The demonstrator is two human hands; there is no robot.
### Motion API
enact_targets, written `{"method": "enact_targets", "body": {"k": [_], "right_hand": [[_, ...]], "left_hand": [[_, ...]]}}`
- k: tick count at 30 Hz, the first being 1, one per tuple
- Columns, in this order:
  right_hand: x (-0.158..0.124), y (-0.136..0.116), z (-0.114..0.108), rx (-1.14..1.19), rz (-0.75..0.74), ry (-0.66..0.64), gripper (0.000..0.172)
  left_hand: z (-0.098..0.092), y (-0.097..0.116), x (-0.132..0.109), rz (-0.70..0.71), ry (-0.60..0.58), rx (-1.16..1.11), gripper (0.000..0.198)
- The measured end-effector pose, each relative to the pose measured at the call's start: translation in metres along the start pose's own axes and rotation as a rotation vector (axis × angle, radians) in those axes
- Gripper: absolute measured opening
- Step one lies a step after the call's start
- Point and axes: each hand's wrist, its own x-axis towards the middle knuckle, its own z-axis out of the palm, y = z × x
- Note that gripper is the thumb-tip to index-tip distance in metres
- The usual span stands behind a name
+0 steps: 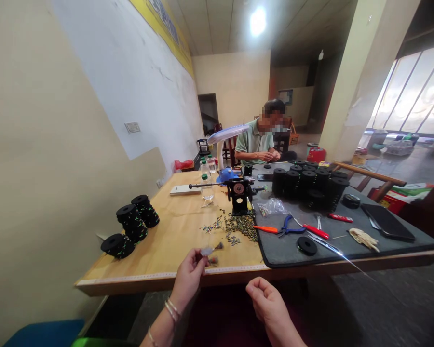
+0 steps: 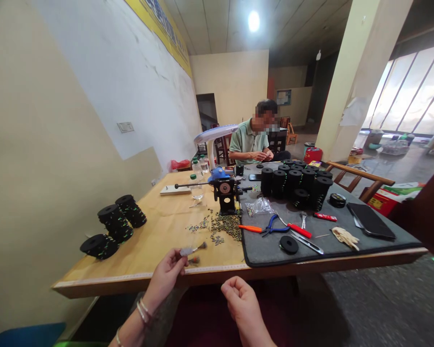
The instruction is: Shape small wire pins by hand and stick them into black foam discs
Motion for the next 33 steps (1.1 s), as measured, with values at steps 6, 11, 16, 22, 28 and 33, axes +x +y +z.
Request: {"method": "enact_targets", "body": {"k": [6,11,16,22,28,33], "right_hand": [[0.001,0.000,0.001,0.007,-0.021,-0.013,0.052],[-0.003,-0.003,0.005,0.009,-0.051,-0.004,0.052],[-0.008,-0.010,0.006,-0.033,-0.065,0.017,0.053],[-0.010,-0.015,0.007,-0.059,-0.078,0.017,0.055],[-0.007,-0.006,0.001,-0.152,-0.182,0.051,0.050],[-0.008,-0.005,0.001,-0.188,-0.203,0.071,0.050]], "left_hand": [[0.017,0.010,-0.022,-0.075,-0.136,-0.099,0.035],[0.049,0.013,-0.059,-0.328,-0.327,-0.328,0.032],[0.064,0.002,-0.068,-0.463,-0.367,-0.456,0.033],[0.065,-0.002,-0.067,-0.406,-0.394,-0.401,0.029],[0.067,-0.006,-0.065,-0.289,-0.373,-0.250,0.029],[0.067,-0.009,-0.064,-0.236,-0.371,-0.200,0.032]]}}
